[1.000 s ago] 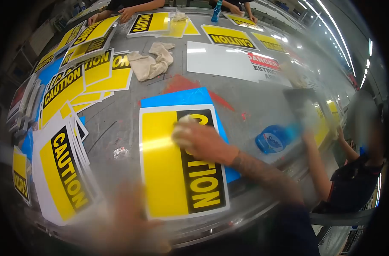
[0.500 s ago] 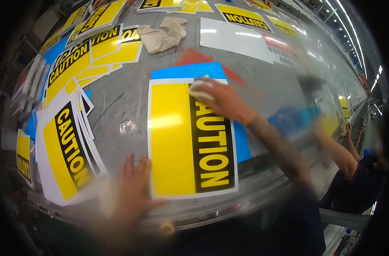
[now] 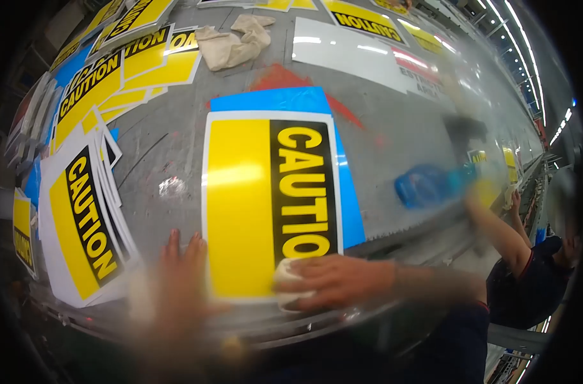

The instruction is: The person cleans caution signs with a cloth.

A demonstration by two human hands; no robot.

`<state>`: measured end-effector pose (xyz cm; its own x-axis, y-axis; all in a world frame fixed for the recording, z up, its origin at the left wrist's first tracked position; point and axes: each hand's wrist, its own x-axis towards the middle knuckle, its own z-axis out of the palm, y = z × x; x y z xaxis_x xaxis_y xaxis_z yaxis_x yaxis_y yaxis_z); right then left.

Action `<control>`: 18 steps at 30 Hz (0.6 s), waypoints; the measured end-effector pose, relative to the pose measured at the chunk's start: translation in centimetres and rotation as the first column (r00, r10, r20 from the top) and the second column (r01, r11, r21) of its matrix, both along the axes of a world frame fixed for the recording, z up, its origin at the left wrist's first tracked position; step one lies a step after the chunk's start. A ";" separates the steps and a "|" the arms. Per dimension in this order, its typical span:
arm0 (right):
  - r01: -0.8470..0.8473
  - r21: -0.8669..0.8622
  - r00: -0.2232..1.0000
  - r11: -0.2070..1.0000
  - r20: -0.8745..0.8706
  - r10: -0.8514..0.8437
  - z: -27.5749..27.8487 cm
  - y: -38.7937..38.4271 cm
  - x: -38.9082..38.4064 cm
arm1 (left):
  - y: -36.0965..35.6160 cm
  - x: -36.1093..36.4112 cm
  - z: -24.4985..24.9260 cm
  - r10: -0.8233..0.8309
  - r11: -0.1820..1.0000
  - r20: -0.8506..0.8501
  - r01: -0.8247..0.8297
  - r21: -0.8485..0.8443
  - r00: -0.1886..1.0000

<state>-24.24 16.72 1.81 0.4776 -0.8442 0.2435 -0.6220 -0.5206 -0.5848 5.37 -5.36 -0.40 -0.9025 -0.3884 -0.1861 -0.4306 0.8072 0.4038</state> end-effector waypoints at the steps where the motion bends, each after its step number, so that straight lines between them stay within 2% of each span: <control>1: 0.091 0.020 0.994 0.996 -0.058 -0.090 0.1 -1.0 -2.1 | -0.2 0.3 -0.3 -0.027 0.999 -0.007 0.027 -0.019 1.000; 2: 0.185 0.042 0.978 0.982 -0.104 -0.179 0.2 -2.6 -4.6 | 0.0 -0.1 -0.4 -0.024 0.999 -0.015 0.023 -0.024 1.000; 4: 0.382 -0.207 0.851 0.901 -0.301 -0.430 -1.4 -5.8 -10.1 | 0.2 -0.2 0.1 -0.006 0.999 -0.004 0.006 -0.040 1.000; 6: 0.594 -0.169 0.768 0.787 -0.172 -0.617 -1.5 -8.5 -12.4 | 0.3 -0.1 0.0 -0.007 0.999 -0.053 0.005 -0.044 0.999; 8: 0.637 -0.204 0.714 0.744 -0.207 -0.669 -2.2 -9.1 -12.2 | 0.3 0.0 -0.2 -0.008 0.999 -0.069 0.005 -0.042 0.998; 9: 0.647 -0.248 0.705 0.721 -0.163 -0.690 -2.3 -8.8 -11.3 | 0.4 0.0 -0.2 -0.007 0.999 -0.088 0.003 -0.053 0.996; 11: 0.671 -0.232 0.689 0.704 -0.158 -0.708 -1.8 -7.0 -9.1 | 0.6 0.1 -0.5 0.003 0.999 -0.063 -0.005 -0.039 0.998; 12: 0.532 -0.261 0.736 0.806 -0.329 -0.592 -1.7 -5.2 -7.9 | 0.3 0.1 -0.5 0.004 0.999 -0.057 -0.006 -0.042 0.998; 14: 0.481 -0.114 0.815 0.869 -0.309 -0.491 -0.7 -2.1 -4.0 | 0.2 0.1 -0.6 0.009 0.999 -0.032 -0.010 -0.045 0.999; 16: 0.448 -0.059 0.855 0.892 -0.264 -0.447 -0.2 -1.9 -4.7 | 0.4 -0.3 0.2 0.014 0.999 -0.003 -0.014 -0.036 1.000; 18: 0.565 -0.157 0.755 0.810 -0.299 -0.584 -0.7 -4.8 -7.8 | 0.2 -0.1 -0.4 -0.017 0.998 -0.015 0.016 -0.061 1.000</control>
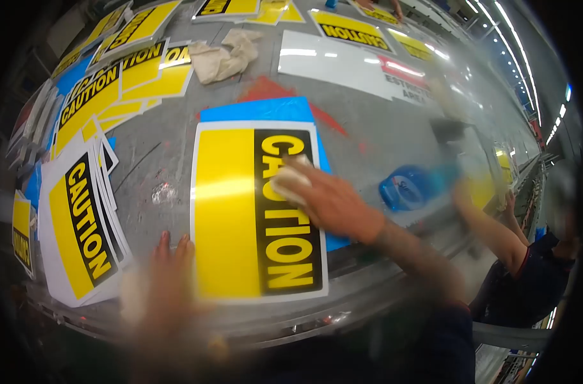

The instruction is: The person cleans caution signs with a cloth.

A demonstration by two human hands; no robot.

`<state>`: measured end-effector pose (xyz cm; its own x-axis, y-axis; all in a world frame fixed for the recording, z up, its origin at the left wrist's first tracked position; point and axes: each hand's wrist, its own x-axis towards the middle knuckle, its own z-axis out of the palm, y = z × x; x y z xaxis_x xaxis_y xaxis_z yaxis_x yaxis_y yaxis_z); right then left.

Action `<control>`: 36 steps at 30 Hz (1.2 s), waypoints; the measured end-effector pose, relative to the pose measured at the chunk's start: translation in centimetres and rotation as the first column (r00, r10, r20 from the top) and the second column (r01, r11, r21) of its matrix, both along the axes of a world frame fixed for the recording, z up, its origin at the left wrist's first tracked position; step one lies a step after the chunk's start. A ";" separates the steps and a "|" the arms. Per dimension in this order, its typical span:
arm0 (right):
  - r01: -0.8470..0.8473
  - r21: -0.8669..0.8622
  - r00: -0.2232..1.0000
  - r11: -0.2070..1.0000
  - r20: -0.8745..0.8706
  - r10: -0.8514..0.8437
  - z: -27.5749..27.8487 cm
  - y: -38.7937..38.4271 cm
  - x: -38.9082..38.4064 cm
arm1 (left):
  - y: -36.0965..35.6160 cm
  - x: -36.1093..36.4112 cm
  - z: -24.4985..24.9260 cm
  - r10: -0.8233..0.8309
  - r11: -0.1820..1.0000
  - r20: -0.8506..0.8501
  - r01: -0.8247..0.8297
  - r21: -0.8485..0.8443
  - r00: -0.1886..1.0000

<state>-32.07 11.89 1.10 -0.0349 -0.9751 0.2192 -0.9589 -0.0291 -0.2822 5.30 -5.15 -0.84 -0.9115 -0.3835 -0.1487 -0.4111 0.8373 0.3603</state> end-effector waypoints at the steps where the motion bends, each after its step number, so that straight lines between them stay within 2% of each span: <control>1: 0.050 -0.095 0.999 0.994 0.006 -0.050 -1.5 -1.9 -2.2 | 0.1 0.2 -0.1 -0.010 1.000 -0.003 0.010 -0.015 1.000; 2: 0.104 -0.142 0.994 0.984 0.001 -0.105 -2.4 -3.6 -4.0 | 0.1 0.3 -0.2 -0.013 0.999 -0.004 0.012 -0.030 1.000; 4: 0.231 -0.086 0.973 0.969 0.022 -0.230 -0.8 -5.4 -4.1 | 0.2 0.4 0.0 -0.006 1.000 -0.002 0.006 -0.021 1.000; 7: 0.164 -0.178 0.986 0.970 0.000 -0.166 -2.6 -4.2 -3.0 | 0.5 -0.2 1.1 -0.005 1.000 -0.006 0.005 -0.017 1.000; 8: 0.121 -0.074 0.992 0.990 0.027 -0.120 -0.9 -2.8 -1.1 | 0.7 -0.3 1.3 -0.006 1.000 -0.004 0.006 -0.023 1.000; 10: 0.012 -0.056 1.000 0.998 -0.013 -0.013 -0.8 -1.2 0.8 | 0.7 -0.4 1.3 -0.007 0.999 0.001 0.007 -0.037 1.000; 12: -0.017 -0.091 1.000 0.996 -0.010 0.016 -0.8 -1.8 -1.0 | 0.8 -0.4 1.4 -0.027 0.998 -0.019 0.026 -0.060 0.999; 13: 0.019 -0.137 0.998 0.990 -0.052 -0.027 -2.6 -2.8 -3.2 | 0.7 -0.3 1.2 -0.045 0.996 -0.030 0.043 -0.072 0.999; 16: 0.226 -0.216 0.970 0.950 -0.037 -0.240 -2.8 -5.8 -5.3 | 0.5 -0.2 2.0 -0.057 0.994 -0.060 0.052 -0.093 0.997; 19: 0.214 -0.127 0.977 0.968 0.009 -0.215 -1.8 -4.6 -2.2 | 0.6 0.2 1.5 -0.048 0.998 -0.132 0.041 -0.052 0.990; 21: 0.026 -0.091 0.997 0.995 0.069 -0.020 -0.6 -0.9 1.8 | 0.7 0.2 1.1 -0.046 0.998 -0.146 0.038 -0.058 0.988; 22: -0.161 -0.030 0.987 0.986 -0.002 0.161 0.2 1.4 4.0 | 0.7 0.3 1.0 -0.047 0.997 -0.153 0.037 -0.069 0.987; 23: -0.087 0.156 0.986 0.984 0.154 0.063 1.5 4.6 7.0 | 0.8 0.3 1.2 -0.039 0.998 -0.154 0.031 -0.057 0.987; 24: -0.314 0.163 0.938 0.935 0.207 0.279 1.7 6.4 8.0 | 0.7 0.2 1.1 -0.032 0.998 -0.160 0.023 -0.057 0.987; 25: -0.478 0.157 0.860 0.864 0.286 0.424 2.2 7.6 8.8 | 0.7 0.3 1.0 -0.034 0.998 -0.158 0.025 -0.059 0.987; 28: -0.505 0.132 0.818 0.853 0.390 0.424 0.6 7.3 5.4 | 0.4 0.2 1.1 -0.042 0.997 -0.143 0.033 -0.063 0.989; 29: -0.436 0.117 0.879 0.892 0.267 0.395 0.1 5.8 3.8 | 0.4 0.2 1.0 -0.048 0.997 -0.135 0.041 -0.060 0.990; 30: -0.209 0.118 0.925 0.971 0.347 0.157 0.0 4.9 2.2 | 0.5 0.3 0.8 -0.052 0.997 -0.128 0.045 -0.056 0.990; 32: -0.015 0.065 0.938 0.998 0.347 -0.009 -0.1 3.8 2.6 | 0.4 0.2 0.8 -0.046 0.998 -0.127 0.040 -0.047 0.991; 34: -0.199 0.008 0.950 0.980 0.247 0.190 0.0 6.4 5.7 | 0.7 0.2 1.3 -0.028 0.999 -0.113 0.025 -0.034 0.993; 35: -0.331 0.080 0.893 0.940 0.349 0.285 0.9 7.7 7.0 | 0.6 0.2 1.3 -0.025 0.999 -0.115 0.020 -0.038 0.993; 36: -0.417 0.060 0.878 0.907 0.286 0.385 1.4 9.0 7.3 | 0.6 0.1 1.2 -0.029 0.999 -0.108 0.025 -0.039 0.994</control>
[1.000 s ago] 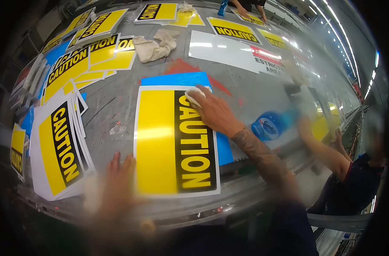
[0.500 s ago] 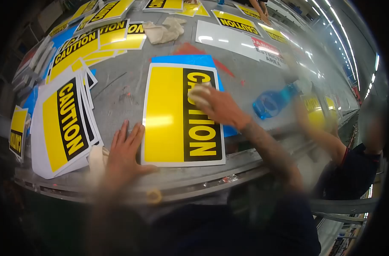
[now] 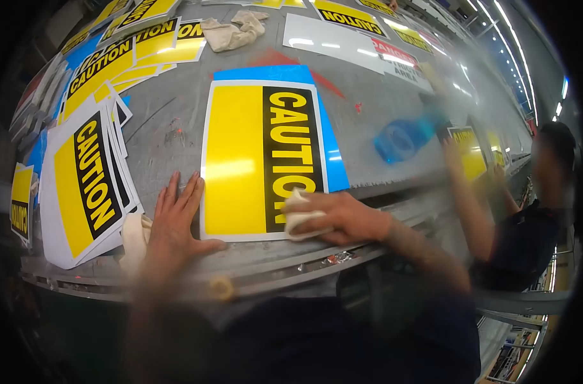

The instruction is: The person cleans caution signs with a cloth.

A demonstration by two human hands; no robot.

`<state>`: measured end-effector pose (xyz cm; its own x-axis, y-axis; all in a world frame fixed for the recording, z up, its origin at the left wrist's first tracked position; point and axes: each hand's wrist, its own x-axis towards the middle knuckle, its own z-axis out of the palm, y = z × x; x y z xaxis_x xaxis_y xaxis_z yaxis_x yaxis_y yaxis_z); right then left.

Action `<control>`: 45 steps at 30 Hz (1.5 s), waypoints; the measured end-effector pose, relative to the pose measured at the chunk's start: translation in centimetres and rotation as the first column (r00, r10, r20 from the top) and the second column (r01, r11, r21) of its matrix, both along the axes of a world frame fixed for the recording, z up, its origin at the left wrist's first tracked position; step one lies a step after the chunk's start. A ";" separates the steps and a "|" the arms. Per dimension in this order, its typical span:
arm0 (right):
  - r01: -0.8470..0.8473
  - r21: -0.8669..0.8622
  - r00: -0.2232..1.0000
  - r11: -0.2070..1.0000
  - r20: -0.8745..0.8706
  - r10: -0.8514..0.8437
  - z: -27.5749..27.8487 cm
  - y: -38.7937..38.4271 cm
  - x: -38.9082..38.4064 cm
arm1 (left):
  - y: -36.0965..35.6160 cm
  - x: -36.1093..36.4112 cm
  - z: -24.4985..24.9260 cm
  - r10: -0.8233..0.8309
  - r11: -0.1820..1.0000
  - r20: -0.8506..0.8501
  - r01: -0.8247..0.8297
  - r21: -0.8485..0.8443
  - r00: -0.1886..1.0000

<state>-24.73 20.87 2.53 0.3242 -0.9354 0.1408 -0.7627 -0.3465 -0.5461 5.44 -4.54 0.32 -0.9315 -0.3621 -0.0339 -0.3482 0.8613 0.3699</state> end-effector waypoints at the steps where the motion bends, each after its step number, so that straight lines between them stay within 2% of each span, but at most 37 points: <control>1: 0.026 0.049 1.000 0.998 0.013 -0.026 0.1 0.5 -1.0 | -0.1 0.0 -0.3 -0.009 1.000 -0.002 0.009 -0.005 1.000; 2: 0.057 0.099 0.998 0.993 0.027 -0.060 0.0 0.6 -2.2 | -0.2 0.0 -0.4 -0.009 1.000 -0.004 0.009 -0.007 1.000; 3: 0.154 0.090 0.982 0.984 0.092 -0.162 -2.1 0.0 -4.4 | -0.2 0.0 -0.2 -0.012 1.000 -0.007 0.012 -0.008 1.000; 4: 0.128 -0.192 0.982 0.973 -0.116 -0.152 -3.5 -1.5 -6.6 | -0.1 0.0 -0.2 -0.014 1.000 -0.008 0.013 -0.007 1.000; 6: 0.430 -0.021 0.902 0.902 -0.022 -0.431 -2.3 -2.6 -6.0 | 0.0 0.0 -0.4 -0.034 0.999 -0.010 0.034 -0.002 0.999; 8: 0.337 -0.128 0.935 0.933 -0.067 -0.347 -2.1 -1.4 -2.7 | -0.1 0.1 -0.3 -0.023 1.000 -0.016 0.023 0.003 1.000; 9: 0.158 -0.089 0.974 0.983 -0.149 -0.170 -1.7 -1.1 -1.4 | -0.1 0.0 -0.2 -0.010 1.000 -0.002 0.010 0.012 1.000; 10: 0.136 -0.018 0.987 0.990 -0.089 -0.137 -1.0 -0.2 0.4 | -0.2 0.0 -0.1 -0.001 1.000 0.006 0.001 0.008 1.000; 12: -0.004 0.091 0.996 0.996 -0.088 0.012 0.2 -1.2 0.6 | -0.2 0.0 -0.1 -0.008 1.000 0.034 0.008 0.006 0.999; 15: 0.014 -0.146 0.982 0.989 -0.182 -0.040 -2.9 -8.5 -5.5 | -0.4 0.0 -0.6 -0.019 1.000 0.028 0.019 -0.007 0.999; 16: 0.214 -0.231 0.945 0.949 -0.198 -0.261 -2.9 -9.9 -7.0 | -0.3 0.0 -0.5 -0.016 1.000 0.031 0.016 -0.006 0.999; 18: 0.401 -0.187 0.907 0.897 -0.060 -0.417 -2.7 -11.9 -6.3 | -0.4 0.1 -0.5 -0.024 1.000 0.015 0.024 0.012 1.000; 20: 0.093 -0.147 0.969 0.985 -0.214 -0.124 -2.8 -10.7 -0.7 | -0.4 0.2 -0.8 -0.013 0.999 -0.013 0.013 0.031 1.000; 22: -0.114 -0.077 0.988 0.991 -0.110 0.105 -0.1 -7.7 4.8 | -0.5 0.2 -0.9 0.002 0.999 -0.021 -0.001 0.051 1.000; 23: -0.114 -0.078 0.988 0.990 -0.112 0.104 -1.1 -7.8 4.3 | -0.5 0.2 -0.9 0.002 0.998 -0.022 -0.001 0.060 1.000; 24: -0.120 -0.158 0.984 0.980 -0.147 0.097 -3.3 -9.2 2.0 | -0.5 0.2 -1.0 -0.002 0.998 -0.021 0.004 0.068 1.000; 26: 0.110 -0.102 0.954 0.989 -0.269 -0.134 -4.5 -13.4 -3.8 | -0.4 0.1 -1.0 -0.010 0.999 -0.011 0.011 0.052 1.000; 29: 0.156 -0.265 0.961 0.952 -0.184 -0.209 -4.3 -14.3 -2.0 | -0.6 0.1 -1.1 -0.005 0.998 -0.015 0.006 0.055 1.000; 30: 0.020 -0.224 0.980 0.974 -0.190 -0.063 -3.0 -13.9 1.9 | -0.5 0.2 -1.2 0.012 0.998 -0.020 -0.011 0.061 1.000; 31: -0.158 -0.077 0.940 0.984 -0.318 0.126 -3.2 -12.3 4.8 | -0.4 0.1 -0.9 0.030 0.996 -0.031 -0.027 0.088 0.999; 32: -0.142 -0.146 0.989 0.979 -0.059 0.135 -2.4 -10.1 6.4 | -0.5 0.0 -0.8 0.055 0.992 -0.053 -0.048 0.114 0.997; 34: -0.173 -0.127 0.982 0.977 -0.095 0.162 -2.7 -11.6 4.8 | -0.3 0.1 -0.9 0.094 0.981 -0.085 -0.077 0.180 0.992; 35: -0.129 -0.141 0.978 0.981 -0.179 0.103 -2.3 -12.4 3.4 | -0.4 0.2 -1.0 0.058 0.992 -0.053 -0.052 0.119 0.997; 38: 0.140 -0.202 0.968 0.969 -0.178 -0.177 -2.6 -17.1 -1.5 | -0.6 0.3 -1.0 0.016 0.996 -0.010 -0.015 0.084 1.000; 40: 0.189 -0.144 0.964 0.971 -0.162 -0.211 -2.7 -17.8 -1.1 | -0.6 0.2 -0.7 0.014 0.995 0.000 -0.014 0.098 1.000; 41: 0.066 -0.196 0.980 0.978 -0.172 -0.101 -3.8 -16.9 0.4 | -0.6 0.1 -0.8 0.020 0.995 0.007 -0.021 0.102 1.000; 42: -0.019 -0.104 0.998 0.994 -0.059 0.013 -2.7 -15.7 3.2 | -0.5 0.0 -0.8 0.023 0.993 0.016 -0.025 0.113 1.000; 43: -0.167 -0.136 0.981 0.977 -0.122 0.151 -3.8 -14.3 5.2 | -0.5 0.1 -0.7 0.005 0.994 0.025 -0.008 0.109 1.000; 45: -0.191 -0.087 0.981 0.978 -0.059 0.186 -2.4 -14.1 6.1 | -0.6 0.0 -0.3 0.000 0.995 0.068 -0.007 0.102 0.998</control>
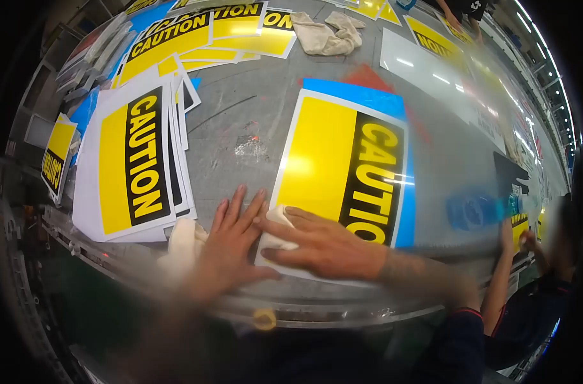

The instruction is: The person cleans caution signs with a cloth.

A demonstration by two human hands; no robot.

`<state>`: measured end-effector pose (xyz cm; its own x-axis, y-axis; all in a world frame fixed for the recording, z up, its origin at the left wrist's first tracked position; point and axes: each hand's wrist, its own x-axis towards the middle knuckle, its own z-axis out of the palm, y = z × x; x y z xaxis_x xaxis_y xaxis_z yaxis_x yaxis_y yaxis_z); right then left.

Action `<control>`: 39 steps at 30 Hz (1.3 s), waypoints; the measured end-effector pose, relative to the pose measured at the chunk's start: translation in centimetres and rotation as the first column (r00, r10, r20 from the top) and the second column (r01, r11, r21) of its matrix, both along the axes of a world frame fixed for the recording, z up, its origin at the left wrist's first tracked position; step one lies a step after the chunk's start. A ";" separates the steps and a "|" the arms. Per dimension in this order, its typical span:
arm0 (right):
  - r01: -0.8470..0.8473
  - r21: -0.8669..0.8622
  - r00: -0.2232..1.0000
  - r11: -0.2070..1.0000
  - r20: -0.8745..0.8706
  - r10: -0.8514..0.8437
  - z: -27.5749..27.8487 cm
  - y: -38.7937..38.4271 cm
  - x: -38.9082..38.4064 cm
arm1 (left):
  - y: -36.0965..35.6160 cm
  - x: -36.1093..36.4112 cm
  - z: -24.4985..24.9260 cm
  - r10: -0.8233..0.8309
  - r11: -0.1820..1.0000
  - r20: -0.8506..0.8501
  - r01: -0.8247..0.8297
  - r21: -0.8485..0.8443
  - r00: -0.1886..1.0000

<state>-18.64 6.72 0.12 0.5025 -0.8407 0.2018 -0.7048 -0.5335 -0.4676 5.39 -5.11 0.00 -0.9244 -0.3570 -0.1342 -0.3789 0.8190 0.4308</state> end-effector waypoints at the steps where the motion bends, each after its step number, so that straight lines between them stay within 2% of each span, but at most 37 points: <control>1: 0.017 0.054 1.000 0.998 0.009 -0.018 0.0 -0.7 -0.6 | -0.1 -0.2 0.1 -0.009 1.000 0.019 0.010 -0.005 1.000; 3: 0.044 0.061 0.999 0.997 0.029 -0.046 0.1 -1.4 -1.4 | -0.4 0.2 0.0 -0.052 0.998 0.023 0.051 0.028 0.998; 7: -0.006 0.102 1.000 0.995 0.016 0.004 0.1 -1.9 -1.5 | -1.1 0.2 0.9 -0.096 0.995 0.085 0.093 0.038 0.992; 9: 0.004 -0.074 0.997 0.997 -0.076 -0.009 0.1 -3.0 -3.0 | -1.0 0.3 0.8 -0.101 0.994 0.082 0.098 0.044 0.991; 10: 0.053 -0.139 0.991 0.989 -0.118 -0.070 -0.3 -4.9 -4.8 | -1.0 0.6 0.6 -0.108 0.994 0.072 0.105 0.039 0.992; 11: 0.182 -0.188 0.960 0.965 -0.177 -0.216 -0.8 -7.4 -6.8 | -0.9 0.6 0.4 -0.113 0.993 0.068 0.110 0.037 0.991; 12: 0.319 -0.213 0.926 0.924 -0.138 -0.351 -0.9 -9.2 -9.4 | -0.8 0.6 0.4 -0.117 0.993 0.065 0.115 0.034 0.991; 13: 0.349 -0.252 0.911 0.903 -0.133 -0.390 -1.3 -11.4 -11.9 | -0.9 0.7 0.4 -0.119 0.993 0.061 0.118 0.025 0.991; 14: 0.437 -0.209 0.885 0.875 -0.075 -0.460 -0.6 -12.8 -12.8 | -0.9 0.6 0.5 -0.122 0.992 0.075 0.121 0.018 0.990; 17: 0.467 -0.193 0.865 0.863 -0.104 -0.491 -2.9 -14.5 -12.9 | -0.7 0.7 0.6 -0.104 0.994 0.099 0.102 0.026 0.990; 19: 0.323 -0.297 0.928 0.899 -0.089 -0.363 -3.2 -13.4 -10.9 | -1.2 0.5 0.4 -0.116 0.992 0.086 0.111 0.056 0.990; 21: 0.318 -0.230 0.939 0.920 -0.059 -0.340 -1.1 -12.5 -9.4 | -1.1 1.1 -0.1 -0.101 0.989 0.071 0.092 0.120 0.992; 22: 0.351 -0.176 0.930 0.919 -0.049 -0.365 -1.0 -13.1 -10.1 | -1.2 1.3 -0.4 -0.140 0.989 0.098 0.133 0.071 0.985; 25: 0.509 -0.244 0.854 0.826 0.020 -0.520 -1.5 -15.1 -11.7 | -1.1 1.4 -0.3 -0.148 0.989 0.124 0.143 0.050 0.981; 26: 0.514 -0.221 0.843 0.829 -0.050 -0.536 -2.0 -15.2 -11.6 | -1.0 1.2 -0.3 -0.117 0.991 0.114 0.109 0.076 0.987; 27: 0.497 -0.211 0.860 0.842 -0.011 -0.510 -2.3 -14.3 -10.9 | -0.8 1.2 -0.2 -0.096 0.992 0.094 0.087 0.096 0.991; 30: 0.272 -0.177 0.935 0.946 -0.184 -0.303 -1.2 -9.2 -8.0 | -0.6 0.9 0.4 -0.030 0.988 0.080 0.018 0.153 0.996; 31: 0.249 -0.227 0.962 0.942 -0.051 -0.267 -1.2 -8.9 -9.2 | -0.5 0.9 0.1 -0.025 0.991 0.086 0.014 0.132 0.996; 33: 0.518 -0.070 0.850 0.852 -0.070 -0.522 -1.8 -9.5 -13.2 | -0.4 1.6 -0.9 -0.035 0.997 0.088 0.029 0.071 0.995; 34: 0.591 -0.140 0.800 0.795 -0.027 -0.599 -1.6 -9.6 -15.5 | -0.4 2.2 -2.1 -0.056 0.998 0.072 0.057 -0.011 0.996; 35: 0.640 0.031 0.768 0.767 -0.008 -0.640 -0.6 -9.5 -16.2 | -0.4 2.0 -1.9 -0.051 0.998 0.047 0.050 0.029 0.998; 37: 0.466 -0.229 0.865 0.854 -0.083 -0.494 -3.2 -7.9 -14.4 | -0.9 1.4 -0.8 -0.028 0.993 -0.004 0.028 0.111 1.000; 39: 0.309 -0.072 0.941 0.948 -0.123 -0.316 -0.5 -4.9 -9.0 | -1.6 -0.1 -0.7 -0.033 0.996 -0.061 0.038 0.082 0.998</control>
